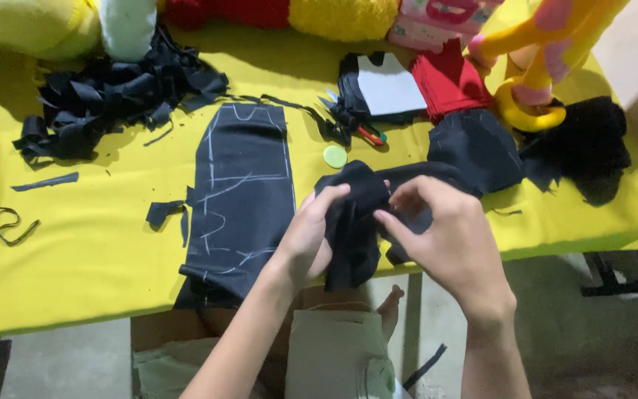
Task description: The person places a white paper pattern on a piece of black fabric and traces its outline with chalk. They then use scissors to cut the fabric along the marked lines, creating a shaped piece. Finally, the person folds the cut fabric piece.
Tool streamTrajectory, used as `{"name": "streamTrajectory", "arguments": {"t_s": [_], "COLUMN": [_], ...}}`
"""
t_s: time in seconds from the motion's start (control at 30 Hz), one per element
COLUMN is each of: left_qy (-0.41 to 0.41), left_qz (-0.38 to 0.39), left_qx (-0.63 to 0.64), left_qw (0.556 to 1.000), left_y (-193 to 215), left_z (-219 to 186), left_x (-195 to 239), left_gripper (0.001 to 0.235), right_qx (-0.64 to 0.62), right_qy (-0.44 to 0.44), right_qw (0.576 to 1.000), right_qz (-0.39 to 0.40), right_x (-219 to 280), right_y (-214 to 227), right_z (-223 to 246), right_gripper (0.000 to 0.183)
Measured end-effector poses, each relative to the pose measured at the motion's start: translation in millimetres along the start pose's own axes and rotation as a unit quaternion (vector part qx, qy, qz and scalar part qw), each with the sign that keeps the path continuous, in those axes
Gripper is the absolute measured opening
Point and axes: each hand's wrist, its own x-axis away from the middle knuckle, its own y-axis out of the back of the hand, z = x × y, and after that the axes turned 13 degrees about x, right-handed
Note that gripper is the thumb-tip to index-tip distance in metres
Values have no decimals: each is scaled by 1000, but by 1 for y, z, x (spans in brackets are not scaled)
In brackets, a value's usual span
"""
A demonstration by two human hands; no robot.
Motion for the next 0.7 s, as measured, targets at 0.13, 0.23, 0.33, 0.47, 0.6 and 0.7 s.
{"name": "streamTrajectory", "arguments": {"t_s": [0.13,0.23,0.33,0.47,0.6,0.7], "left_qy": [-17,-19,-22,0,-43,-57], "left_qz": [-30,-29,-26,-29,-11,15], "left_qx": [-43,-71,-57,-20,-35,-26], "left_qw": [998,997,998,999,998,998], "left_y": [8,11,11,6,19,16], "left_z": [4,8,6,4,14,13], "left_x": [-5,-7,-8,-3,-13,-11], "left_gripper": [36,36,38,41,38,38], "right_qx": [-57,-97,-105,-97,-87,-84], "right_qy": [-109,-138,-121,-83,-80,-85], "right_qw": [990,984,987,992,993,993], "right_qz": [65,53,31,9,-9,-14], "right_x": [5,10,9,10,12,15], "right_y": [-11,-16,-11,0,3,0], "right_z": [3,3,6,10,8,6], "right_gripper": [26,20,23,30,21,24]}}
